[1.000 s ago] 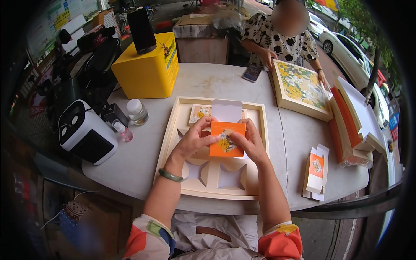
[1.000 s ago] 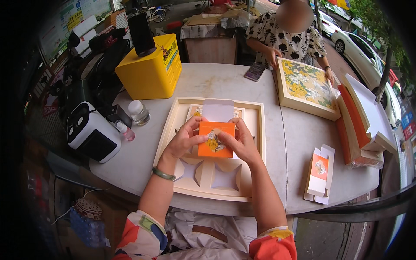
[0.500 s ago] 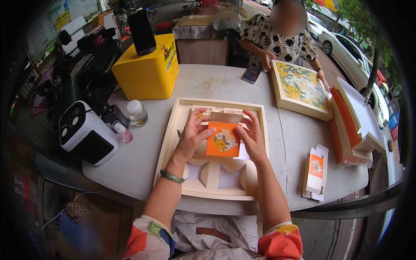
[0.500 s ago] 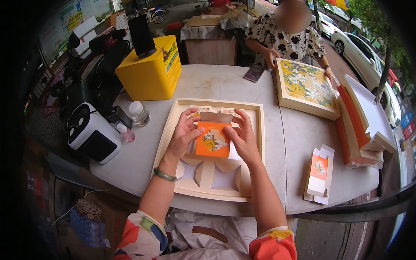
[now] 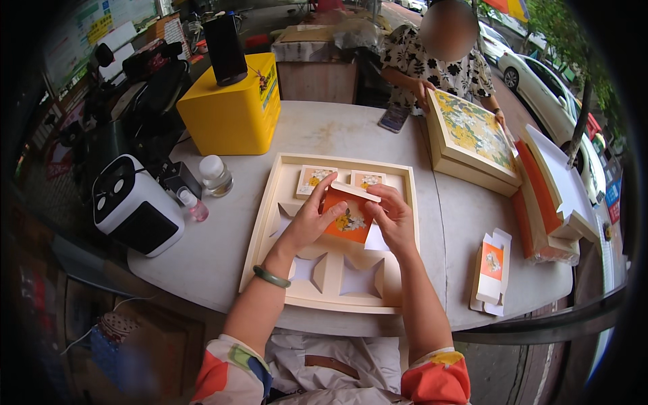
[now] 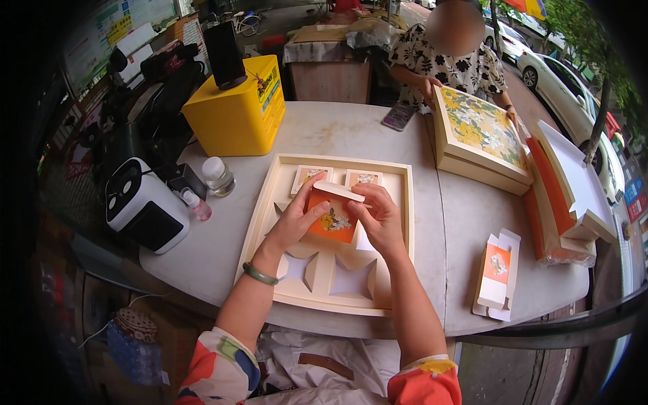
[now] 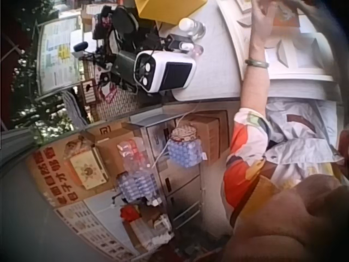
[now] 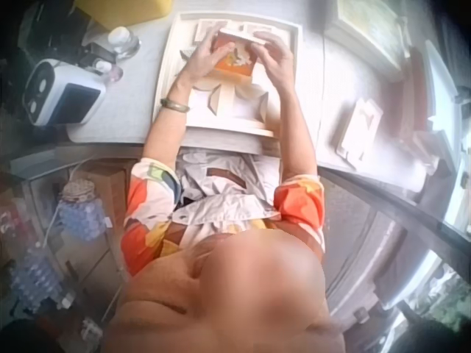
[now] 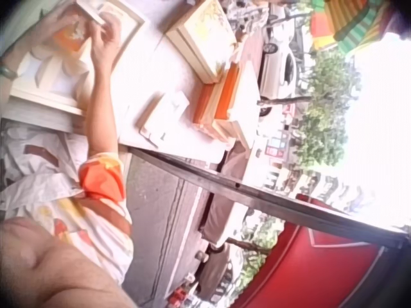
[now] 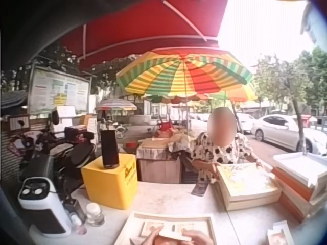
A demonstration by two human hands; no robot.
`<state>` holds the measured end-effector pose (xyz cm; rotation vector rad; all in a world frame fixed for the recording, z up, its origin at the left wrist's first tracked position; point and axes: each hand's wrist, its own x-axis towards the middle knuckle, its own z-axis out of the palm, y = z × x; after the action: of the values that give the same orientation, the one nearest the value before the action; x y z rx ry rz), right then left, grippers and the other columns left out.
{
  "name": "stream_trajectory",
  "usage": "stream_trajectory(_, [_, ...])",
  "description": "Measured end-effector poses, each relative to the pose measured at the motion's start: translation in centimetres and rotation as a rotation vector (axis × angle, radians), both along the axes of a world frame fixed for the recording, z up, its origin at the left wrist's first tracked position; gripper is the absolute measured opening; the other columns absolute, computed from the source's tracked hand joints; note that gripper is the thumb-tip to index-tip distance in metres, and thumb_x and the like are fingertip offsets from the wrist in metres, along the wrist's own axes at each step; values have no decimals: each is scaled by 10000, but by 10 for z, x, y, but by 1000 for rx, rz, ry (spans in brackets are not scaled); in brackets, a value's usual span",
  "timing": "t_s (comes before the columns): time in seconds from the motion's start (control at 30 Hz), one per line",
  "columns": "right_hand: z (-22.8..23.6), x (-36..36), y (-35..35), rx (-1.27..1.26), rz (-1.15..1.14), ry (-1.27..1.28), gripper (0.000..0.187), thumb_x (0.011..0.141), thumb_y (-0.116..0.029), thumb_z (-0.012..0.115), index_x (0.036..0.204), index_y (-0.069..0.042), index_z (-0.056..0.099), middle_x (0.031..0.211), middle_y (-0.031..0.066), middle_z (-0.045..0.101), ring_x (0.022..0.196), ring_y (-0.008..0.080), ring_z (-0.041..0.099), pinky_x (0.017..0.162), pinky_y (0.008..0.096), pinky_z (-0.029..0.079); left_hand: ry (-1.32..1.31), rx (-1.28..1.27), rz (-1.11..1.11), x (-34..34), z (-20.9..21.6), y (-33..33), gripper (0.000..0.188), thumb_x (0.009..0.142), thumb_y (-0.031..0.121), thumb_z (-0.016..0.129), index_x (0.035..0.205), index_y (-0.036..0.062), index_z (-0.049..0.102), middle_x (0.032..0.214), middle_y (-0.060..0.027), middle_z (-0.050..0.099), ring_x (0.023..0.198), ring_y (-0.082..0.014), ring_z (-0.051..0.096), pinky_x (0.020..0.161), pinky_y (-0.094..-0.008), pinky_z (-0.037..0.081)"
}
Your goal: The person assembles small decorative boxes by folding flaps and placing them into a wooden tray. They repeat this process for several boxes, then handle a large white sheet of paper at the end.
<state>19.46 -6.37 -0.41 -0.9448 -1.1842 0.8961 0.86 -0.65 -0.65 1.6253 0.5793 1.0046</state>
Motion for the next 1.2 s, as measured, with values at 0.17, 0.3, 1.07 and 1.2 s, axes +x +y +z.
stream_trajectory(0.17, [0, -3, -1, 45, 11, -116, 281, 840, -89, 704, 1089, -20, 592, 1199, 97, 515, 1056, 192, 585, 832, 318, 543, 66, 37, 61, 2, -3, -1, 621, 913, 208, 631, 1428, 82, 308, 1247, -153, 540, 1147, -208, 527, 965, -316, 427])
stream_trajectory(0.3, [3, -1, -1, -65, 25, -67, 267, 866, -177, 692, 1058, -29, 581, 1167, 95, 541, 1065, 181, 569, 824, 303, 508, 129, 44, 64, 2, 0, -3, 662, 873, 184, 680, 1420, 81, 323, 1225, -164, 559, 1114, -217, 558, 948, -324, 444])
stream_trajectory(1.07, [5, 3, -2, -115, 48, 3, 238, 930, -144, 574, 1121, -31, 660, 1065, 41, 591, 997, 127, 543, 895, 268, 422, 274, 175, 119, 7, 1, -10, 900, 772, 408, 762, 1427, 39, 268, 1289, -227, 492, 1174, -316, 523, 992, -373, 417])
stream_trajectory(1.2, [7, 2, -2, -101, 27, -31, 240, 933, -121, 552, 1127, -27, 656, 1083, 45, 586, 1009, 130, 536, 902, 265, 415, 330, 220, 141, 8, 1, -13, 924, 761, 416, 765, 1433, 46, 248, 1322, -251, 462, 1212, -359, 497, 1007, -396, 413])
